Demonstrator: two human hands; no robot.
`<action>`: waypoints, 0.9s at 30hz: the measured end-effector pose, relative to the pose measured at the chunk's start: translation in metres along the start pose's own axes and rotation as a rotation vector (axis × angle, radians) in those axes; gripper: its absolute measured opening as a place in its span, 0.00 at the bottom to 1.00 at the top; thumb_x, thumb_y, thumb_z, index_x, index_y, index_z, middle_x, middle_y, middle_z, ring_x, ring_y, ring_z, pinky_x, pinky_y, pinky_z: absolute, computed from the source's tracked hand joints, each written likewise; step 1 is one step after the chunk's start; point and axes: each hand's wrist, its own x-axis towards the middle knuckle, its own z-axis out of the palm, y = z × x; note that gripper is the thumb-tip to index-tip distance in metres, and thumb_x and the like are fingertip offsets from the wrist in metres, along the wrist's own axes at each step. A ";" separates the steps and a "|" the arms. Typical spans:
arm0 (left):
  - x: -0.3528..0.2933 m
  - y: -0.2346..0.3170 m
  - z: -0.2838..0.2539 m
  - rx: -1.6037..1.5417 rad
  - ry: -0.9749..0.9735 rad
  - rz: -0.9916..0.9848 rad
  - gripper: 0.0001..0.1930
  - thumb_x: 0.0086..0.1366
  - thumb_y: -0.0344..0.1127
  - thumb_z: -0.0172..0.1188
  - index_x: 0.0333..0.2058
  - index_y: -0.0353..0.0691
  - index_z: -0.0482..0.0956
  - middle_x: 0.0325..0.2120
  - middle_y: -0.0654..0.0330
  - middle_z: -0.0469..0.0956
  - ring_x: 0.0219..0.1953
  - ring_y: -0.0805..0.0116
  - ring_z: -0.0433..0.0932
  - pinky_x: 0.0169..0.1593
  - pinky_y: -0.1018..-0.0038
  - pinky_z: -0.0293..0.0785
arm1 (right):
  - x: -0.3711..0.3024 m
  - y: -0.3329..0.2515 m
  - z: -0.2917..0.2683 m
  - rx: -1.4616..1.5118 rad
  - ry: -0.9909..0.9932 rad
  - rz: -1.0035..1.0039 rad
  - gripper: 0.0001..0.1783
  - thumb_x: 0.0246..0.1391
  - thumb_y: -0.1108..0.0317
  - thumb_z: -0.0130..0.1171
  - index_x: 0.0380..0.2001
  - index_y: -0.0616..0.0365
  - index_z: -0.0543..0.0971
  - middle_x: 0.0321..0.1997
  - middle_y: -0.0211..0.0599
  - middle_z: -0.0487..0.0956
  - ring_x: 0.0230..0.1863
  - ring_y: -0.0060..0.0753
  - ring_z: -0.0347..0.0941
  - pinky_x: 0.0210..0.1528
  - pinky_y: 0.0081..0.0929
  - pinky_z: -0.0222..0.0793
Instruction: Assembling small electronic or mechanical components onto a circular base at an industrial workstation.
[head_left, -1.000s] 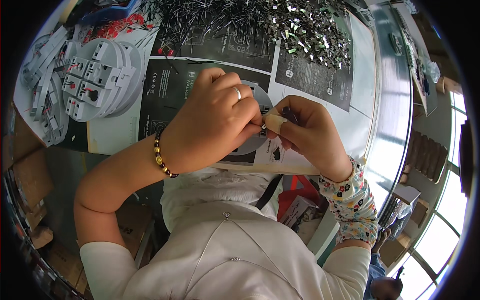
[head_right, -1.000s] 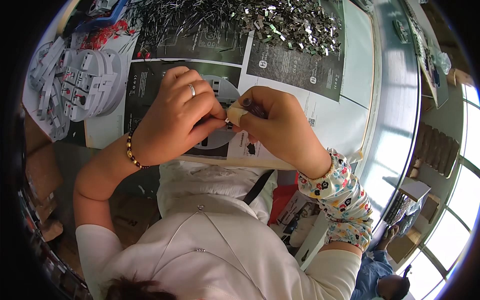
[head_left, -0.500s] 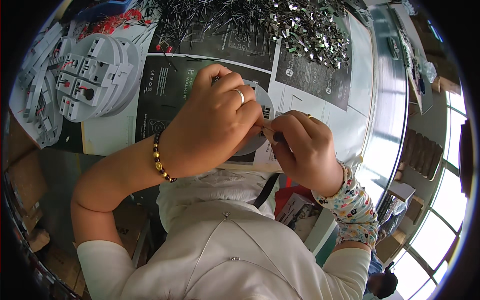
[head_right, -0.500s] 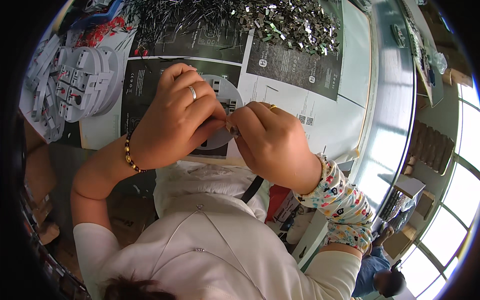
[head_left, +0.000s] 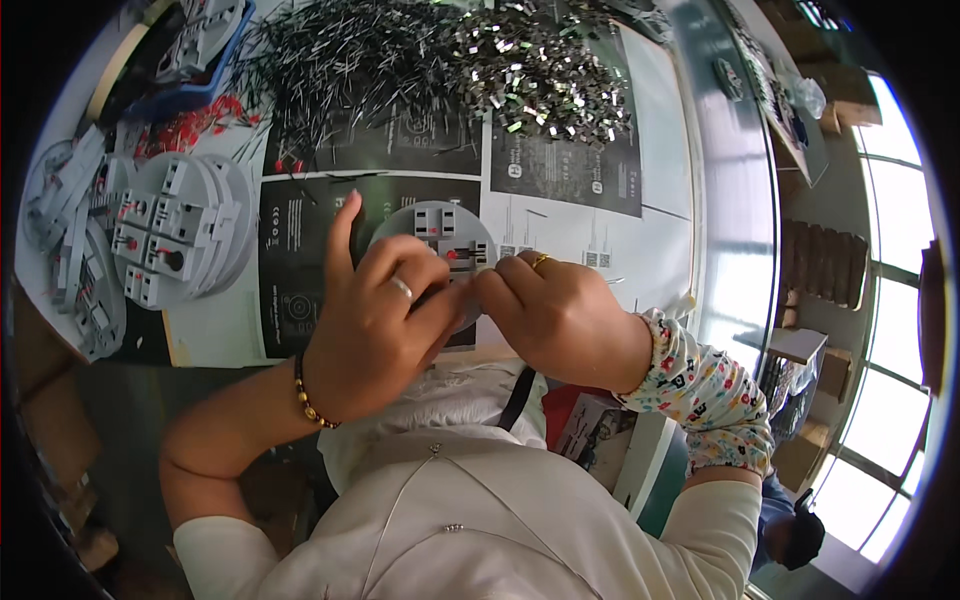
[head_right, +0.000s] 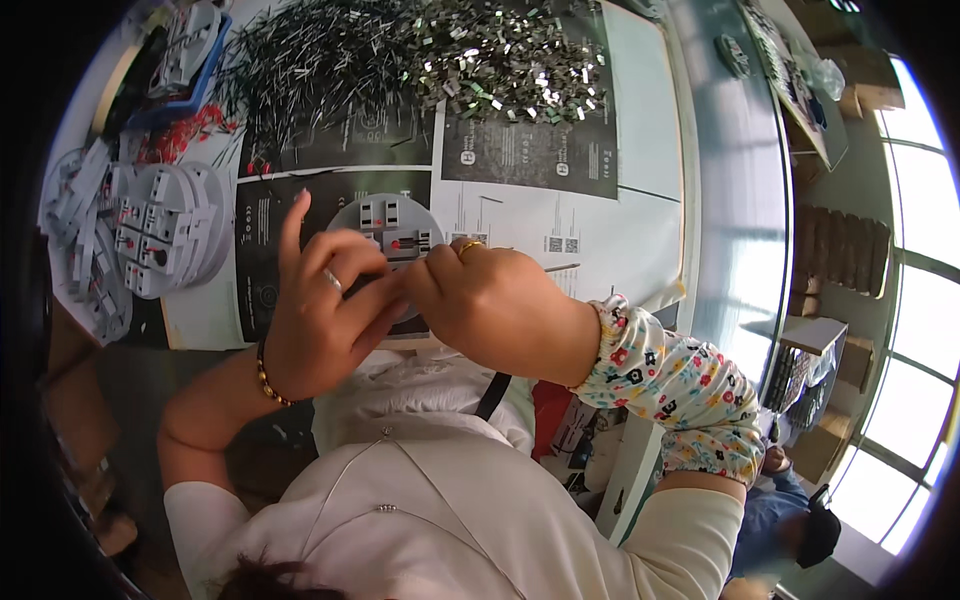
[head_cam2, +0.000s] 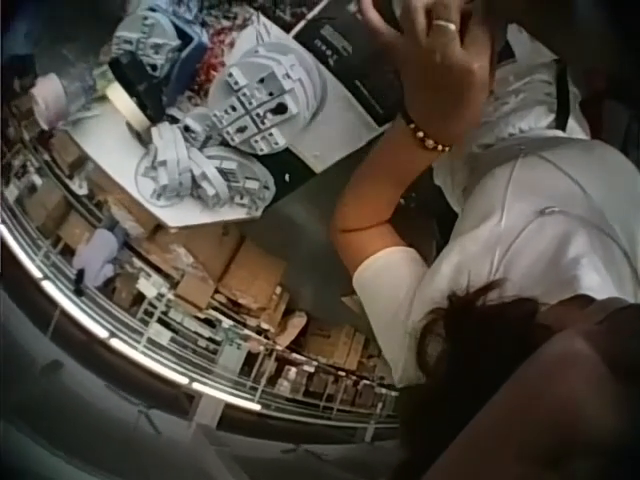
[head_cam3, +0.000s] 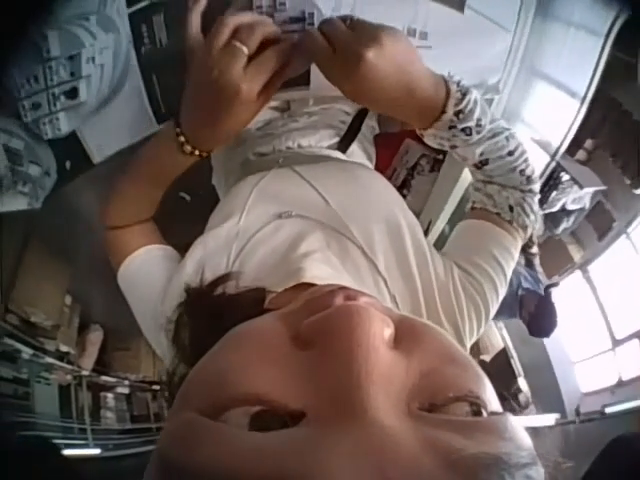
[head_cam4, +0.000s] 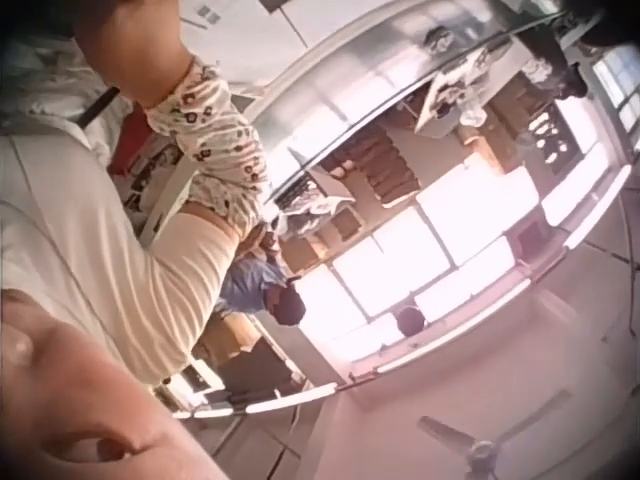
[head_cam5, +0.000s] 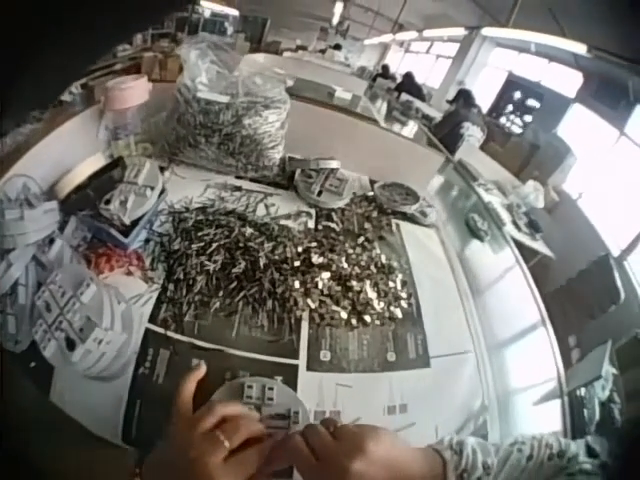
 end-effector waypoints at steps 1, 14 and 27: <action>-0.002 0.002 0.000 -0.009 -0.004 -0.001 0.11 0.56 0.29 0.68 0.39 0.38 0.82 0.38 0.62 0.75 0.45 0.60 0.72 0.72 0.39 0.51 | -0.002 0.000 -0.001 0.009 0.001 0.007 0.12 0.46 0.76 0.61 0.37 0.60 0.77 0.31 0.34 0.73 0.23 0.32 0.66 0.23 0.26 0.64; -0.018 0.003 0.010 -0.114 0.005 -0.021 0.21 0.55 0.30 0.69 0.48 0.33 0.80 0.46 0.56 0.72 0.52 0.57 0.73 0.70 0.34 0.55 | 0.025 0.011 -0.024 1.175 -0.469 1.085 0.07 0.59 0.73 0.60 0.37 0.62 0.72 0.24 0.35 0.77 0.20 0.26 0.73 0.21 0.21 0.67; -0.020 0.002 0.013 -0.089 0.011 -0.026 0.24 0.50 0.28 0.72 0.48 0.39 0.79 0.45 0.60 0.72 0.49 0.62 0.74 0.70 0.35 0.56 | 0.012 0.011 -0.012 1.762 0.321 0.457 0.11 0.70 0.66 0.45 0.33 0.58 0.69 0.17 0.29 0.72 0.12 0.19 0.60 0.16 0.15 0.56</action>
